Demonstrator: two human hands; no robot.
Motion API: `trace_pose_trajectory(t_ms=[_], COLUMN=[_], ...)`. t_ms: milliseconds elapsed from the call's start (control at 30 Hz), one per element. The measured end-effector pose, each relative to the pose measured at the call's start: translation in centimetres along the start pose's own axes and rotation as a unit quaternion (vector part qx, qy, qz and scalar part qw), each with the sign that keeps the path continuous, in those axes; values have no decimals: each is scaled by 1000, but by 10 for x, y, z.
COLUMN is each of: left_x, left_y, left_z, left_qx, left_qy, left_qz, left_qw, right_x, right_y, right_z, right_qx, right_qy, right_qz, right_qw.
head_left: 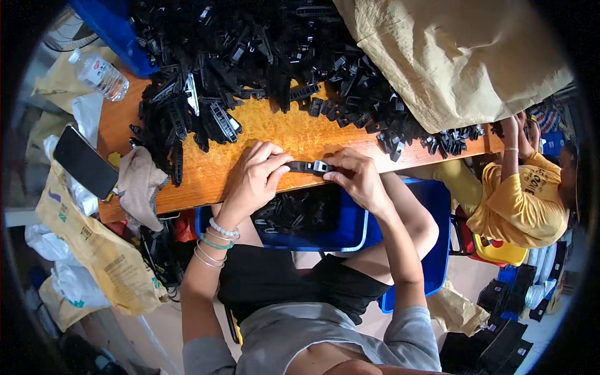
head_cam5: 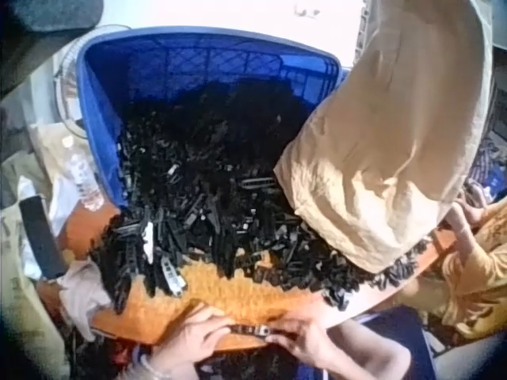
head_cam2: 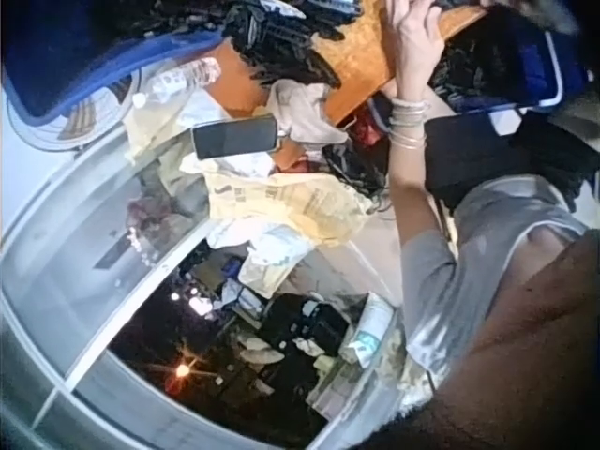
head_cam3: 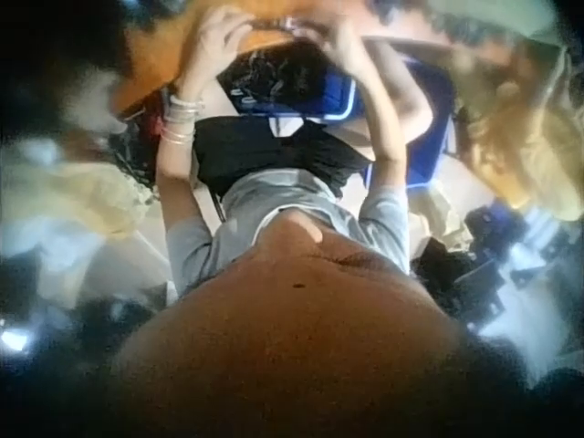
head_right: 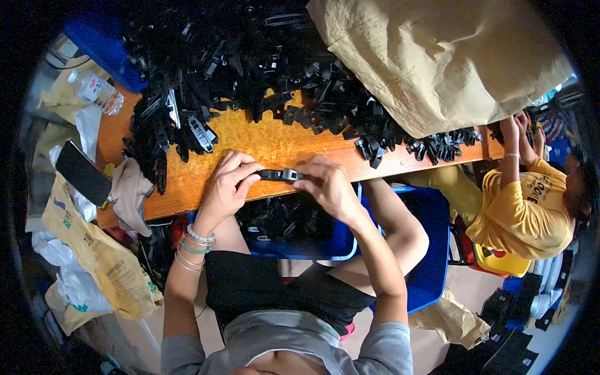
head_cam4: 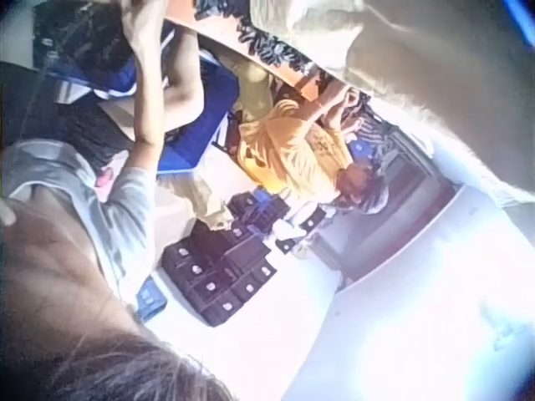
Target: The person assembles plastic components by hand, taking small black parts from the table and fitting them together.
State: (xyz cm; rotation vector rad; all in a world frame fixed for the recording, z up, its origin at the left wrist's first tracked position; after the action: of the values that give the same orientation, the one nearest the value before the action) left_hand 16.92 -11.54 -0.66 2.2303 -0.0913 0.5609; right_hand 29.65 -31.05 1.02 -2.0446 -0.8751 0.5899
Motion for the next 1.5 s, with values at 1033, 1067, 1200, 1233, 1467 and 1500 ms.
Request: trace_pose_trajectory(t_ms=[1033,1067,1200,1233,1467,1500], left_x=[-126,-121,-116,-119,-55,-44], left_y=[-64,-57,-53,-48,-62,-66], left_z=[-131,-127,-121,-130,-162,-169], left_qx=[215,219,191,245,441,530], left_qy=[482,483,472,454,309,267], left_qz=[-231,-238,-202,-154,-166,-175], left_qw=[817,814,837,843,826,786], right_x=[129,146,181,176,160,159], right_y=[-164,-170,-167,-176,-146,-141], right_z=[207,224,251,252,201,194], right_qx=[-174,-201,-330,-337,-341,-343], right_qy=[41,39,63,31,-10,-17], right_qz=[-430,-423,-415,-396,-384,-396], right_qw=[885,883,845,854,858,852])
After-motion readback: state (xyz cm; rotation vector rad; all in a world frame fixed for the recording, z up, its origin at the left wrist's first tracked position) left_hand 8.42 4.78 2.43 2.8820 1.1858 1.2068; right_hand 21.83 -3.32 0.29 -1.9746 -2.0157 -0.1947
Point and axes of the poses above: each hand's wrist, its own x-axis towards the middle knuckle, its own z-axis out of the palm, y = z × x, the point moved 1 cm from there along x, towards the middle knuckle, and after that the axes turned 6 degrees about z, right-handed, at the moved point
